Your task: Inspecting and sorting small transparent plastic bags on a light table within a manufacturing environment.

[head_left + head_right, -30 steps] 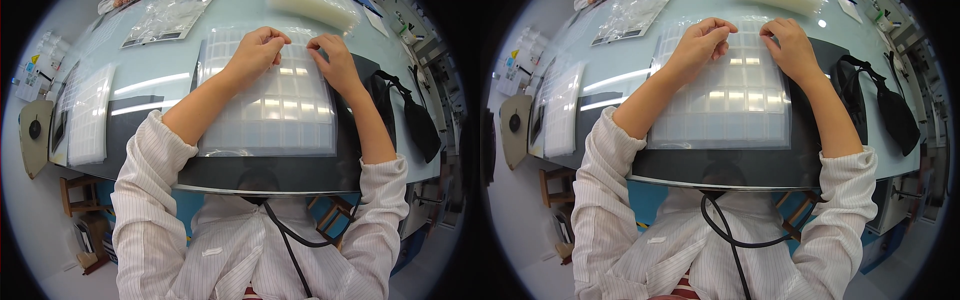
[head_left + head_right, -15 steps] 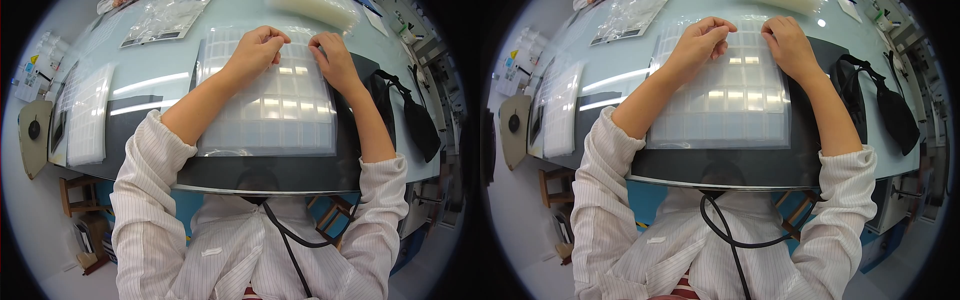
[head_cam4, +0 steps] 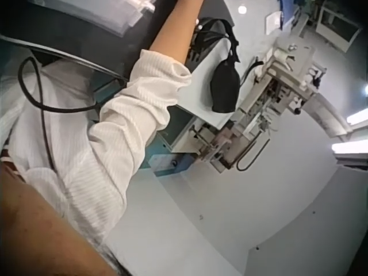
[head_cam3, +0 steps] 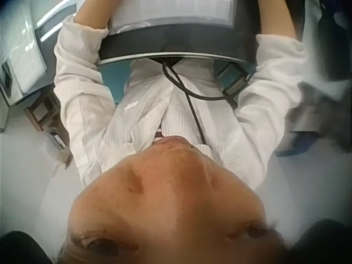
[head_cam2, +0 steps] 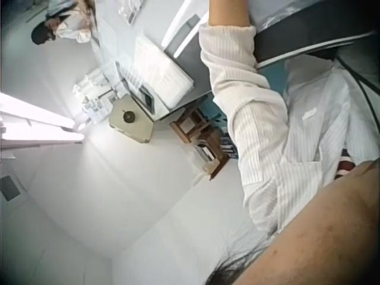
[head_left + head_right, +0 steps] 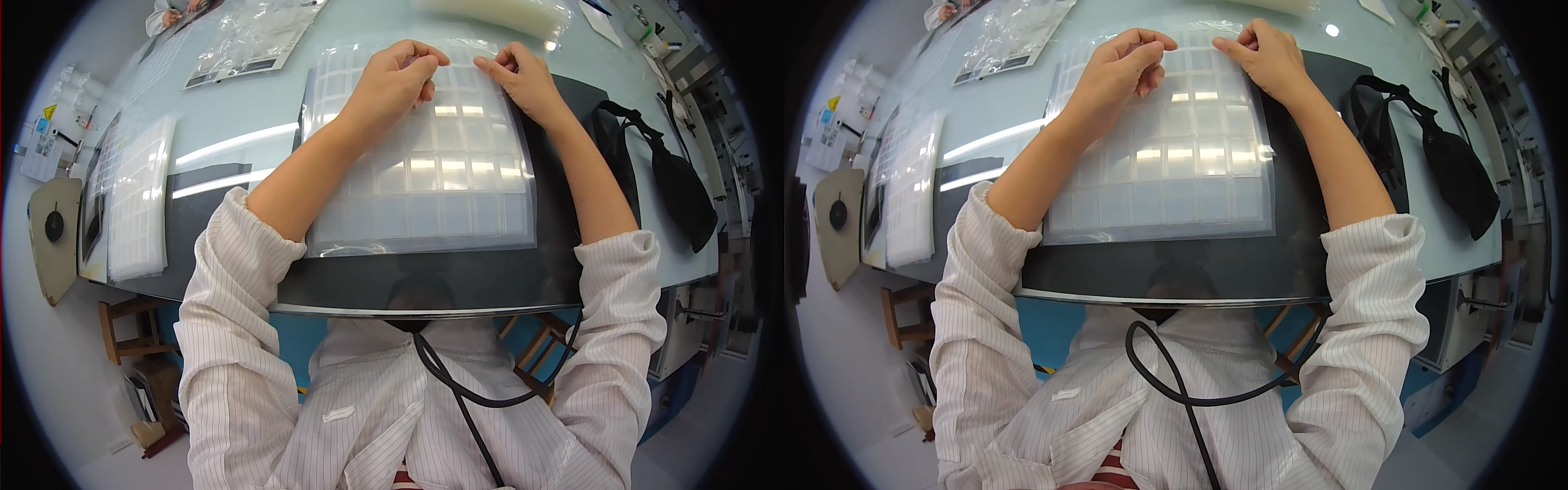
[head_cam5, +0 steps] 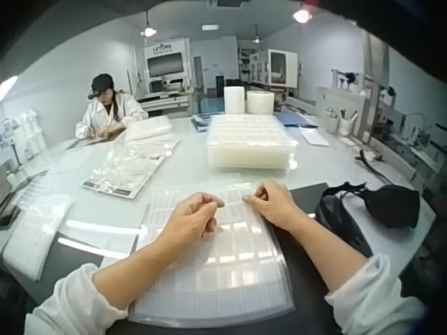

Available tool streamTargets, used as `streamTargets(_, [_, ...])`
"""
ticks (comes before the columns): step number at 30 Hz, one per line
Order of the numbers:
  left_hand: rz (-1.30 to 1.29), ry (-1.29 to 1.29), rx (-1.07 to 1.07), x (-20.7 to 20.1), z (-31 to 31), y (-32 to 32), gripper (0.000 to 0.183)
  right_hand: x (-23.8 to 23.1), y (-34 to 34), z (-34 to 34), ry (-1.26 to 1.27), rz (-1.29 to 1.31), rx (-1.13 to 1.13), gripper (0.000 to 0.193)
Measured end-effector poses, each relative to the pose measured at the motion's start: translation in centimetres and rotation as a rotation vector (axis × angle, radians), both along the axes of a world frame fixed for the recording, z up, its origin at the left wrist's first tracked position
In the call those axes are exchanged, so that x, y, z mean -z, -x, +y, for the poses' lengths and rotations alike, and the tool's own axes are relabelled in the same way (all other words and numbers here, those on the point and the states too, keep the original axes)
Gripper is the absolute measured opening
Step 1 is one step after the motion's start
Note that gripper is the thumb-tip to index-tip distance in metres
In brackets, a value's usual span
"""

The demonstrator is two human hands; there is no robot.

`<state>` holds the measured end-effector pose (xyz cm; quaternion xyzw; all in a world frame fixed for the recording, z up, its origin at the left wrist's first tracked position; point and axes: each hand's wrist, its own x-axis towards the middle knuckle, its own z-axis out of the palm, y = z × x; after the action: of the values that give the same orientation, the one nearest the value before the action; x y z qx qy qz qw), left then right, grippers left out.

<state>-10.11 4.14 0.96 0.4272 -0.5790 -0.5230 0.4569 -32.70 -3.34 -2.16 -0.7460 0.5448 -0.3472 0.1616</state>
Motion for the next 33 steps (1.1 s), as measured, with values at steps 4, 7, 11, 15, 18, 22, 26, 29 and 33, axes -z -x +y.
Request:
streamTargets(4, [-0.01, -0.027, 0.0, -0.1, -0.1, 0.0, 0.023, 0.3, 0.4, -0.2, 0.087, 0.036, 0.086, 0.042])
streamTargets(7, [-0.029, -0.051, 0.004, -0.2, 0.0, -0.1, 0.023, -0.1, 0.7, 0.6, 0.04, -0.029, 0.025, 0.041])
streamTargets(11, [-0.091, -0.072, 0.04, -0.8, -0.5, -0.1, 0.024, -0.9, 1.1, 1.7, -0.135, -0.006, 0.005, 0.042])
streamTargets(15, [-0.362, -0.135, 0.157, -2.4, -1.9, 1.1, 0.025, 0.0, 2.1, 0.2, -0.107, -0.062, -0.001, 0.04])
streamTargets(18, [-0.611, -0.036, 0.213, -3.0, -3.3, 2.7, 0.028, 0.4, 2.2, -0.4, -0.124, -0.125, -0.03, 0.036])
streamTargets(22, [-0.961, 0.344, 0.363, -3.9, -5.4, 5.3, 0.026, 0.2, 2.0, -0.6, -0.176, -0.193, -0.054, 0.032])
streamTargets(26, [-1.157, 0.267, 0.527, -5.2, -6.7, 7.0, 0.027, 0.2, 1.9, -0.7, -0.159, -0.151, -0.017, 0.027])
streamTargets(29, [-1.14, 0.162, 0.62, -5.9, -7.6, 7.3, 0.025, 0.1, 1.9, -0.8, -0.164, -0.133, 0.015, 0.026])
streamTargets(33, [-1.18, 0.151, 0.678, -5.9, -8.9, 7.4, 0.022, 0.1, 1.9, -0.8, -0.152, -0.083, 0.035, 0.027])
